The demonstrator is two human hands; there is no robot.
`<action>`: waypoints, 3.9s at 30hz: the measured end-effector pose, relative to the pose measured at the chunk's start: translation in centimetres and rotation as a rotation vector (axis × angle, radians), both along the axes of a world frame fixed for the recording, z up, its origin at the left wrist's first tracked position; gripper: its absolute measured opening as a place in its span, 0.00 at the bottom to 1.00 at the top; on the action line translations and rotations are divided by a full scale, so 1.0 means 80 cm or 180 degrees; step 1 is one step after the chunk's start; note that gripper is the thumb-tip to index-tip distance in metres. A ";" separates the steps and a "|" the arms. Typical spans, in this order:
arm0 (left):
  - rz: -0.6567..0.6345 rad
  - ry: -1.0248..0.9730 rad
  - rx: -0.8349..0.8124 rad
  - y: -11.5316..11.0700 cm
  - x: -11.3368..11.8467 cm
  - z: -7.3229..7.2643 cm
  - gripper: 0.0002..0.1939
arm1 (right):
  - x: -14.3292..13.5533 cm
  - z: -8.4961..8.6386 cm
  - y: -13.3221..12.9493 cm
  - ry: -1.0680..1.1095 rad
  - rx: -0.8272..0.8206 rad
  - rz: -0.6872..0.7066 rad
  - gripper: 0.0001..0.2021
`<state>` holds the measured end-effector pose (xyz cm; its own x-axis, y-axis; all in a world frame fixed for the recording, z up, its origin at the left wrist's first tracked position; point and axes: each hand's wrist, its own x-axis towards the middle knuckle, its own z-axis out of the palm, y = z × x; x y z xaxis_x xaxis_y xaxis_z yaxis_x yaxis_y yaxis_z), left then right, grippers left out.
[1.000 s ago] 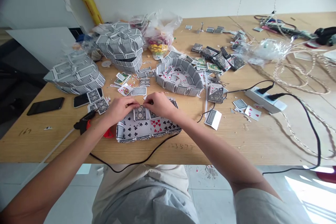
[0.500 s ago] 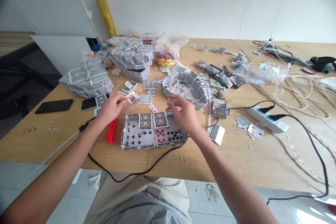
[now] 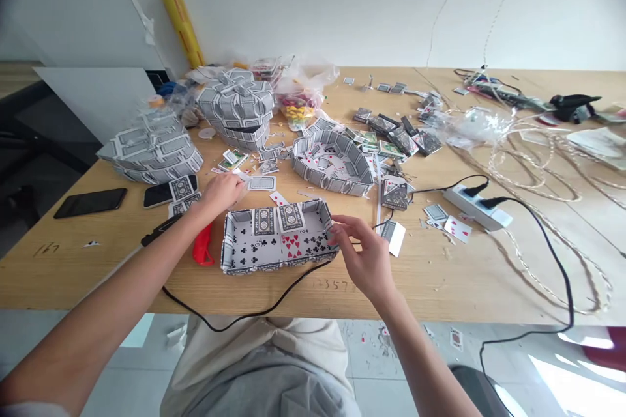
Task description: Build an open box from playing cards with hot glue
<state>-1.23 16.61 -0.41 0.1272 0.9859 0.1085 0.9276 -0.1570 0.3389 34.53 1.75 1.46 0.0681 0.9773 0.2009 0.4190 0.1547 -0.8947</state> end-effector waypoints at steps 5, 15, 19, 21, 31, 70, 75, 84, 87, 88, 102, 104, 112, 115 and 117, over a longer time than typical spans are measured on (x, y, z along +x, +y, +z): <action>0.0105 -0.0019 0.0155 -0.009 -0.004 0.008 0.11 | -0.001 -0.001 -0.009 0.0064 0.0037 -0.0037 0.17; 0.0456 -0.0694 0.0489 -0.046 -0.030 0.067 0.06 | -0.022 0.008 -0.020 0.0075 0.0238 0.0042 0.14; 0.0188 -0.2009 0.0357 -0.128 -0.009 0.100 0.07 | -0.051 0.024 -0.040 0.0149 0.0330 0.0249 0.11; -0.0162 -0.2417 -0.0141 -0.182 0.009 0.105 0.07 | -0.069 0.035 -0.051 0.0627 0.0023 0.0671 0.14; -0.0883 -0.2669 0.0005 -0.321 0.038 0.057 0.11 | -0.124 0.018 -0.099 0.3295 -0.2372 0.1736 0.39; 0.1853 -0.4309 -0.0809 -0.320 -0.103 0.020 0.21 | -0.088 -0.055 -0.126 0.1878 -0.1093 0.1670 0.35; 0.1039 -0.4723 -0.0853 -0.323 -0.059 0.033 0.14 | -0.089 -0.051 -0.123 0.1934 -0.0722 0.1554 0.40; 0.0930 -0.3918 -0.1338 -0.348 0.012 0.034 0.18 | -0.084 -0.028 -0.107 0.1485 -0.0262 0.1457 0.41; 0.0723 -0.3558 -0.1529 -0.347 0.021 0.032 0.19 | -0.078 -0.024 -0.095 0.1243 -0.0102 0.1459 0.40; 0.0660 -0.3472 -0.1557 -0.346 0.021 0.030 0.19 | -0.076 -0.023 -0.091 0.1158 -0.0061 0.1472 0.41; 0.0411 -0.3085 -0.1597 -0.340 0.003 0.018 0.19 | -0.058 -0.018 -0.066 0.0830 -0.0114 0.1802 0.39; 0.0434 -0.3051 -0.1582 -0.338 0.006 0.021 0.19 | -0.058 -0.019 -0.066 0.0840 -0.0132 0.1785 0.39; 0.0768 -0.3123 -0.1420 -0.337 0.023 0.032 0.21 | -0.060 -0.016 -0.065 0.0995 -0.0121 0.1789 0.40; 0.0733 -0.3070 -0.1410 -0.336 0.025 0.034 0.21 | -0.061 -0.016 -0.065 0.0994 -0.0128 0.1754 0.40; 0.0687 -0.3065 -0.1389 -0.336 0.025 0.035 0.20 | -0.061 -0.016 -0.066 0.1021 -0.0115 0.1732 0.39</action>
